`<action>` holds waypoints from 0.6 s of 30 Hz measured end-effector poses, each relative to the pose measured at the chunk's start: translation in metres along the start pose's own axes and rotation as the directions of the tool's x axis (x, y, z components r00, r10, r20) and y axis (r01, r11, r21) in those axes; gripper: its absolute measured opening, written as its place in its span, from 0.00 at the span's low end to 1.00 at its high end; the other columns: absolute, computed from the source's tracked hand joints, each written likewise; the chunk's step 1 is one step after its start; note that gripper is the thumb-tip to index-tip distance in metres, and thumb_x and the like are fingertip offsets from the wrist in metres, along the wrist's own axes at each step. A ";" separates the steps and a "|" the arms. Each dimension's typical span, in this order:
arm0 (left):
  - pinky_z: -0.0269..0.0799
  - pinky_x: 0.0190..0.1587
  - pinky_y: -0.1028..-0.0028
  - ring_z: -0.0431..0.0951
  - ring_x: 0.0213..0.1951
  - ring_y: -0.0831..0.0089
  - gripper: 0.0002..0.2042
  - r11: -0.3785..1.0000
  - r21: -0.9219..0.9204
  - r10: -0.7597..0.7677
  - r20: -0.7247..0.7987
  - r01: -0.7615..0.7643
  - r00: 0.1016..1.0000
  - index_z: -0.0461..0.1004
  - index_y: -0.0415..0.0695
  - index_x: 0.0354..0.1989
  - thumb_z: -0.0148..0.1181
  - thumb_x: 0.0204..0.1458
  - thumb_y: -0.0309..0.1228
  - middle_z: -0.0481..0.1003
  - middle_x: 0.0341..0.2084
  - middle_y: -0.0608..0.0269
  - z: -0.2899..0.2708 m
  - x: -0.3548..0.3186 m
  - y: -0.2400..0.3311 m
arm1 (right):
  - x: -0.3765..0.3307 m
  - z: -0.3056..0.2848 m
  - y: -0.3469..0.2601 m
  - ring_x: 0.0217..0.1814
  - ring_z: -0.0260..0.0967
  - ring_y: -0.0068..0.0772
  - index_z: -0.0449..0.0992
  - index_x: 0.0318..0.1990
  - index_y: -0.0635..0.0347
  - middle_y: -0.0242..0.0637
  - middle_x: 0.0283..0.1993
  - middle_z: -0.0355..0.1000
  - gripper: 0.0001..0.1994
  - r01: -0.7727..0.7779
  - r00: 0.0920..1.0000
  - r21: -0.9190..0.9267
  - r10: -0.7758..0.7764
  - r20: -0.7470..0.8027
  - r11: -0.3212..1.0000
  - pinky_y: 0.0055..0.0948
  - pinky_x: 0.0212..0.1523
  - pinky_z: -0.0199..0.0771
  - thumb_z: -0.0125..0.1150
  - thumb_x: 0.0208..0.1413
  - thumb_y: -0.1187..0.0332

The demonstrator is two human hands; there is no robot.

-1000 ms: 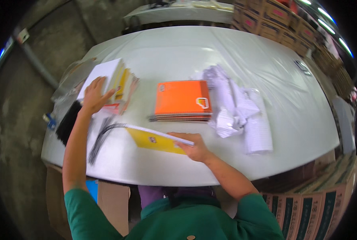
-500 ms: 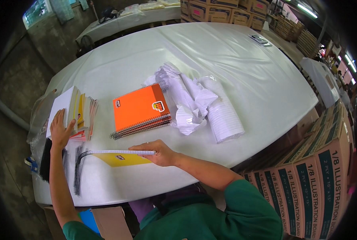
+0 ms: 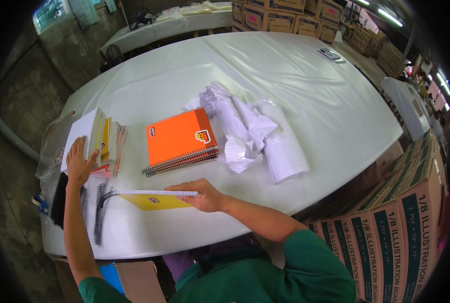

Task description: The person threads plastic spiral bindings through the pre-punched holes of several notebooks by hand, one at a time, and crimps the ends to secure them.

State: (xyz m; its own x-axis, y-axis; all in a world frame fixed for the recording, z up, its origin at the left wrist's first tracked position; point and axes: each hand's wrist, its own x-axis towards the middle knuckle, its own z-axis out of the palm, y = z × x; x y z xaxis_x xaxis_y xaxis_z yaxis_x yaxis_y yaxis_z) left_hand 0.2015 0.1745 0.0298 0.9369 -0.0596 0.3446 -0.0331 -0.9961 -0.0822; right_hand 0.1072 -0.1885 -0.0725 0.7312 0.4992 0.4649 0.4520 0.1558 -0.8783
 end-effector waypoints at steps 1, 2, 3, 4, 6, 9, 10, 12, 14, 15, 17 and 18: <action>0.44 0.62 0.61 0.53 0.62 0.58 0.33 1.000 0.000 0.000 0.000 0.000 1.000 0.55 0.43 0.61 0.49 0.52 0.51 0.56 0.60 0.52 0.000 0.000 0.000 | 0.000 0.000 0.000 0.43 0.73 0.32 0.72 0.49 0.58 0.40 0.46 0.73 0.15 0.004 1.000 0.002 -0.004 -0.004 1.000 0.26 0.46 0.71 0.52 0.53 0.78; 0.44 0.62 0.61 0.53 0.62 0.58 0.33 1.000 -0.003 -0.001 -0.003 0.001 1.000 0.56 0.43 0.61 0.49 0.51 0.51 0.56 0.60 0.52 0.000 0.000 0.000 | 0.000 0.001 0.001 0.43 0.73 0.32 0.72 0.49 0.58 0.40 0.46 0.73 0.15 0.008 1.000 0.004 -0.008 -0.008 1.000 0.25 0.46 0.71 0.52 0.53 0.78; 0.44 0.62 0.61 0.53 0.62 0.57 0.33 1.000 -0.007 -0.003 -0.006 0.003 1.000 0.56 0.43 0.61 0.49 0.51 0.51 0.56 0.60 0.52 0.001 0.000 0.000 | 0.000 0.002 0.002 0.43 0.73 0.31 0.72 0.49 0.58 0.40 0.46 0.74 0.15 0.011 1.000 0.006 -0.011 -0.011 1.000 0.25 0.46 0.71 0.52 0.53 0.78; 0.44 0.62 0.61 0.53 0.62 0.57 0.33 1.000 -0.011 -0.006 -0.009 0.006 1.000 0.56 0.43 0.61 0.49 0.51 0.51 0.56 0.60 0.52 0.001 -0.001 0.000 | 0.000 0.001 0.001 0.43 0.73 0.31 0.72 0.49 0.58 0.40 0.46 0.74 0.15 -0.001 1.000 0.003 0.001 -0.006 1.000 0.25 0.45 0.71 0.52 0.53 0.78; 0.44 0.62 0.61 0.54 0.62 0.57 0.33 0.999 -0.032 0.005 -0.018 -0.006 1.000 0.56 0.43 0.60 0.49 0.51 0.51 0.56 0.60 0.51 0.003 0.000 -0.003 | 0.000 0.000 -0.002 0.42 0.73 0.31 0.72 0.49 0.58 0.40 0.45 0.74 0.16 -0.026 1.000 -0.003 0.026 0.006 1.000 0.25 0.45 0.71 0.53 0.53 0.78; 0.44 0.62 0.61 0.54 0.62 0.57 0.33 0.999 -0.043 -0.008 -0.015 0.007 1.000 0.56 0.43 0.60 0.50 0.50 0.51 0.56 0.59 0.51 0.002 0.000 -0.003 | 0.000 -0.001 -0.003 0.42 0.73 0.31 0.72 0.50 0.56 0.40 0.45 0.74 0.16 -0.092 0.996 -0.015 0.092 0.019 0.996 0.26 0.44 0.72 0.53 0.52 0.78; 0.44 0.62 0.61 0.54 0.62 0.57 0.33 0.999 -0.044 -0.016 -0.011 0.015 1.000 0.57 0.43 0.60 0.50 0.50 0.51 0.57 0.59 0.51 0.001 0.000 -0.001 | -0.001 -0.002 -0.004 0.42 0.73 0.31 0.72 0.50 0.56 0.40 0.45 0.74 0.16 -0.076 0.997 -0.028 0.077 0.019 0.997 0.26 0.44 0.72 0.53 0.52 0.77; 0.44 0.62 0.61 0.54 0.61 0.57 0.33 1.000 -0.027 -0.013 -0.010 0.013 1.000 0.57 0.43 0.60 0.50 0.50 0.51 0.57 0.59 0.51 -0.001 -0.001 0.003 | -0.002 -0.001 -0.004 0.41 0.73 0.31 0.72 0.50 0.56 0.40 0.45 0.74 0.17 -0.044 0.999 -0.054 0.045 0.019 0.998 0.26 0.43 0.72 0.53 0.52 0.77; 0.44 0.62 0.61 0.54 0.62 0.57 0.33 1.000 -0.026 -0.014 -0.008 0.013 1.000 0.57 0.43 0.60 0.50 0.50 0.52 0.57 0.59 0.51 -0.002 0.000 0.003 | -0.002 0.005 -0.002 0.41 0.73 0.32 0.72 0.51 0.55 0.40 0.45 0.74 0.17 0.062 0.997 -0.012 -0.063 -0.050 0.998 0.26 0.42 0.72 0.54 0.52 0.77; 0.44 0.62 0.61 0.54 0.62 0.58 0.33 0.999 -0.034 -0.018 -0.007 0.018 1.000 0.57 0.43 0.60 0.49 0.50 0.52 0.57 0.59 0.51 -0.001 -0.002 0.002 | -0.001 0.008 -0.002 0.41 0.74 0.32 0.71 0.51 0.55 0.40 0.45 0.74 0.17 0.116 0.990 0.008 -0.115 -0.084 0.993 0.26 0.42 0.72 0.54 0.52 0.77; 0.44 0.62 0.61 0.54 0.62 0.58 0.33 0.998 -0.056 -0.015 -0.005 0.015 1.000 0.57 0.43 0.60 0.48 0.50 0.53 0.57 0.59 0.51 0.000 -0.001 -0.001 | -0.001 0.006 0.006 0.41 0.74 0.32 0.72 0.51 0.56 0.40 0.45 0.74 0.17 0.083 0.995 -0.009 -0.083 -0.051 0.997 0.26 0.42 0.72 0.55 0.52 0.77; 0.44 0.62 0.61 0.54 0.62 0.58 0.33 0.998 -0.070 -0.007 0.001 0.007 1.000 0.58 0.43 0.60 0.47 0.50 0.54 0.57 0.59 0.51 0.002 0.000 -0.002 | -0.002 0.005 0.008 0.41 0.74 0.33 0.72 0.50 0.56 0.40 0.45 0.74 0.17 0.062 0.997 -0.016 -0.063 -0.034 0.998 0.26 0.42 0.72 0.55 0.52 0.77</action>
State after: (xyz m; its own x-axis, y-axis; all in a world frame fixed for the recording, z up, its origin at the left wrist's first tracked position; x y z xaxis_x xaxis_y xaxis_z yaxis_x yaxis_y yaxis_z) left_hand 0.2027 0.1770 0.0280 0.9373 -0.0524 0.3445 -0.0505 -0.9986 -0.0146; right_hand 0.1066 -0.1842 -0.0814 0.7182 0.4594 0.5227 0.5049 0.1729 -0.8457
